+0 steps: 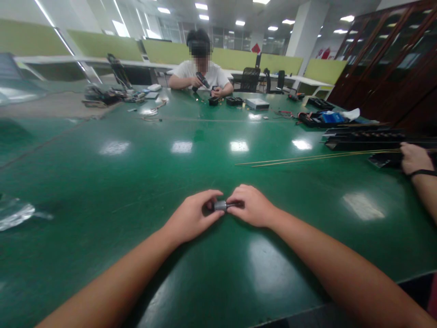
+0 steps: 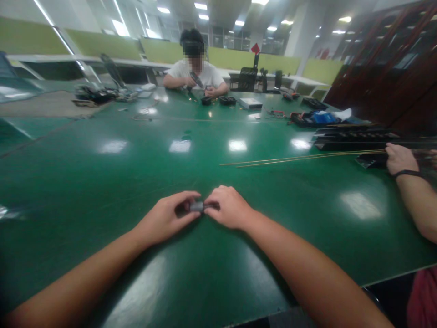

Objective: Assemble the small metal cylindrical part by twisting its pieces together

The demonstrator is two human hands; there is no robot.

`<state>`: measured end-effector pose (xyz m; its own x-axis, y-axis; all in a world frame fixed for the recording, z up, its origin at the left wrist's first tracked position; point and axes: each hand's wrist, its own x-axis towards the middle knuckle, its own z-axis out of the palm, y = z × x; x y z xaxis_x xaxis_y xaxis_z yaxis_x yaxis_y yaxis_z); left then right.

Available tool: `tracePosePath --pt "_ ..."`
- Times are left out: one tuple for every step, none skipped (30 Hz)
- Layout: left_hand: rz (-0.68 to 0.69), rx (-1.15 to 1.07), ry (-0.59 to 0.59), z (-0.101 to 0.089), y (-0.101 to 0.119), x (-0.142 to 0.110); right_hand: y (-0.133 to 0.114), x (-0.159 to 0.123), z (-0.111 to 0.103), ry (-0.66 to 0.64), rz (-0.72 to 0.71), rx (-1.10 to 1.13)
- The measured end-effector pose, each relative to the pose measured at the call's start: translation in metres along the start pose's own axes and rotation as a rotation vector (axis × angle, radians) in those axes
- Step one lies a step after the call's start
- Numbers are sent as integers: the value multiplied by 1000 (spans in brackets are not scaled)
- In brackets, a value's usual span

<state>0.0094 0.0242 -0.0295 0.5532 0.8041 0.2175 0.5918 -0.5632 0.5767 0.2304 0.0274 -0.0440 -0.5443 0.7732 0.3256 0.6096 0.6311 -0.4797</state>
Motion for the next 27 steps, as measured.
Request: tracePosePath --pt "5 7 -11 0 1 0 -1 0 0 1 6 2" --pt "16 16 -26 0 2 0 -1 -1 0 -4 7 9" --pt "22 26 -26 0 3 0 0 -3 -2 -9 7 15" --pt "26 32 -23 -1 4 0 1 -4 -4 -12 7 20" --pt "34 33 -16 -1 5 -1 2 -5 -7 -15 8 24" --pt "44 31 -13 -2 6 -1 3 -7 -9 -18 12 28" --pt "51 30 -12 -2 6 -1 3 -8 -10 -21 16 33" --pt "56 31 -10 -2 6 -1 4 -8 -11 -23 21 37" --pt "58 34 -11 -2 5 -1 4 -9 -12 -23 25 42" --pt "57 39 -12 -2 4 -1 4 -9 -12 -23 26 47" --pt "54 46 -13 -2 3 -1 3 -9 -12 -23 23 51" --pt "49 52 -15 -1 2 -1 3 -9 -12 -21 19 55" --pt "45 57 -15 0 1 0 3 -9 -11 -19 16 58" --pt "41 60 -14 0 0 0 2 -9 -11 -17 15 61" --pt "38 60 -13 1 -1 0 2 -9 -11 -16 16 63" --pt "37 57 -13 1 -1 0 2 -9 -11 -16 18 64" --pt "37 52 -13 2 -1 0 2 -9 -11 -15 19 66" --pt "38 47 -15 2 -2 0 3 -9 -11 -13 19 67" --pt "39 42 -17 1 -2 0 3 -9 -11 -12 16 68" --pt "41 40 -20 1 -2 0 3 -9 -10 -10 13 68" --pt "42 41 -22 1 -2 0 3 -9 -10 -8 10 67" --pt "44 42 -24 1 -2 0 3 -9 -10 -6 8 67" --pt "45 43 -27 1 -2 0 3 -9 -10 -5 7 67" --pt "47 44 -30 1 -2 0 2 -9 -10 -2 9 68" --pt "50 45 -34 1 -2 0 2 -9 -10 1 11 69" --pt "54 45 -38 1 -2 0 1 -9 -10 5 12 71" --pt "59 46 -43 1 -1 0 0 -9 -10 7 11 73"
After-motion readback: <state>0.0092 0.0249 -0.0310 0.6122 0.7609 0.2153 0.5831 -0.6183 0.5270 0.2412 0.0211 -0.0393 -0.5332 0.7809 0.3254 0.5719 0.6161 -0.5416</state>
